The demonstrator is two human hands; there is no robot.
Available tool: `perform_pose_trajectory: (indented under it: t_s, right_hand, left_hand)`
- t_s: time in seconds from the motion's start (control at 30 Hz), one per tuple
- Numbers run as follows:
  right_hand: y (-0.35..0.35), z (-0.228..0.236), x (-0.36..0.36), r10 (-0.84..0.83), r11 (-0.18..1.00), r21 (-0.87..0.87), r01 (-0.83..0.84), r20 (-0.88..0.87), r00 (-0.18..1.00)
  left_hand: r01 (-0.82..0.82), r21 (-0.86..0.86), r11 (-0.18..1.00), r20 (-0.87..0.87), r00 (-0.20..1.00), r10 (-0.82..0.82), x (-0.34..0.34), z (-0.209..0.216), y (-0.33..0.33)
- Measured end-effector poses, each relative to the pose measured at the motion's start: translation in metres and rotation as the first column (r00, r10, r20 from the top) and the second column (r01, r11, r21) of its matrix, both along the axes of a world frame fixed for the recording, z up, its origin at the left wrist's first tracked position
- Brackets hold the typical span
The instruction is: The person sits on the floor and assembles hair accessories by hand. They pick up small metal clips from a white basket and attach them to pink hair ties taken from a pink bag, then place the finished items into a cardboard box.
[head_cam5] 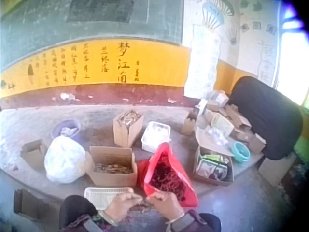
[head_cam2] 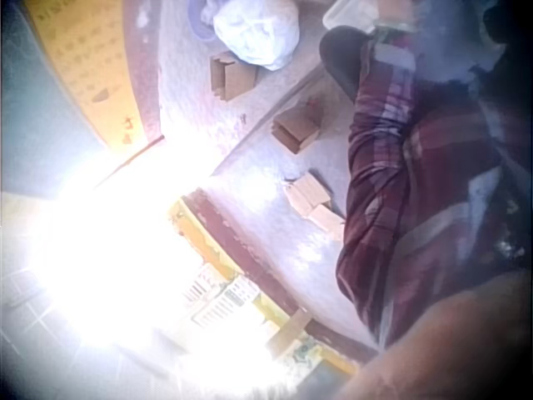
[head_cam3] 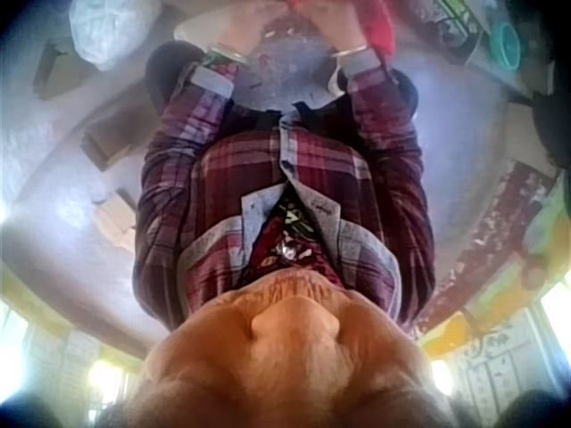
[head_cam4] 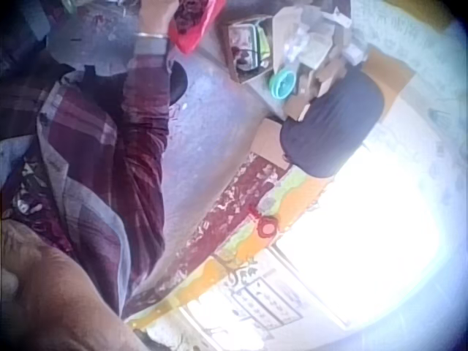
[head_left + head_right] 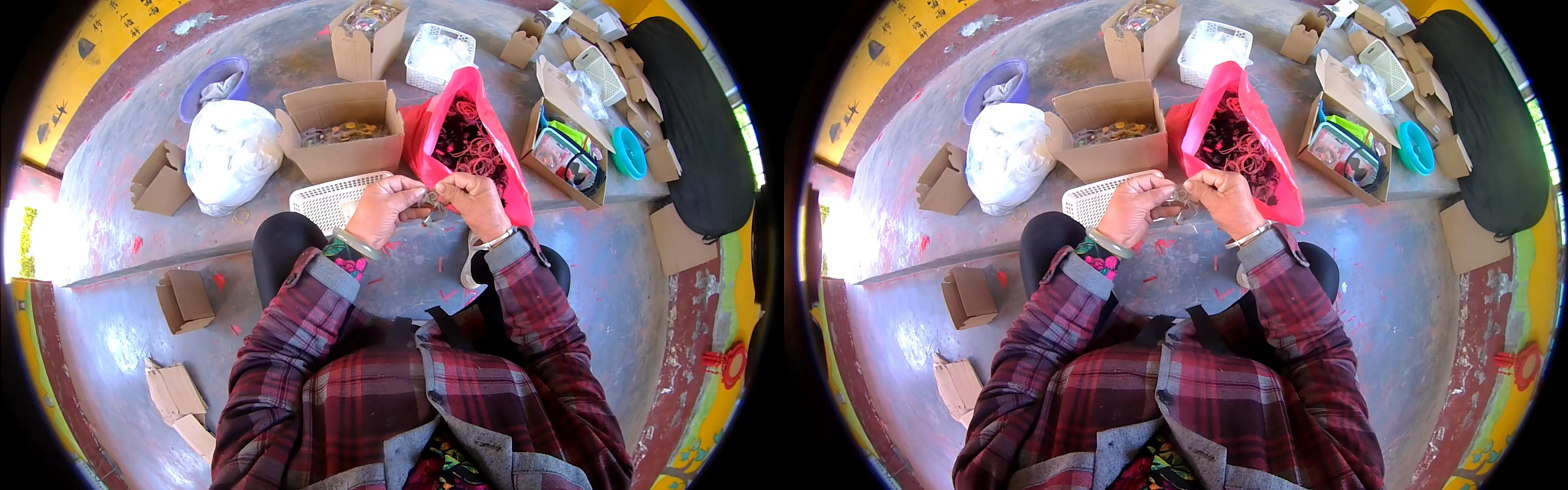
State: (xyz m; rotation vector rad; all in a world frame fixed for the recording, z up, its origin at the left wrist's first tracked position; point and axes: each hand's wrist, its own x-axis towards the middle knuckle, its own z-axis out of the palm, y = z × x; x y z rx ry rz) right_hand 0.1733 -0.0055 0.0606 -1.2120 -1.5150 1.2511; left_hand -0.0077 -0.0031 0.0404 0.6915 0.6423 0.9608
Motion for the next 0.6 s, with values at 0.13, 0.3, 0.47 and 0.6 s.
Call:
perform_pose_trajectory:
  t_s: [0.13,0.3,0.47,0.6]
  right_hand:
    - [0.0018,0.0020,0.0031,0.029,0.998,-0.050,-0.030,-0.038,0.999]
    - [0.0039,-0.0043,0.0037,-0.061,0.994,-0.099,0.046,-0.157,0.986]
    - [-0.0005,0.0022,-0.0031,0.018,0.995,-0.097,-0.017,0.011,1.000]
    - [-0.0011,-0.0016,-0.0005,-0.005,0.989,-0.145,-0.010,-0.101,0.995]
  left_hand:
    - [0.005,-0.001,1.000,0.021,1.000,-0.005,-0.0012,0.0014,0.0001]
    - [-0.052,0.048,0.998,-0.064,0.996,0.055,0.0006,-0.0031,0.0005]
    - [-0.016,0.113,0.993,-0.151,0.988,0.033,0.0029,-0.0062,-0.0011]
    - [0.005,0.105,0.994,-0.145,0.989,0.010,0.0049,-0.0009,-0.0033]
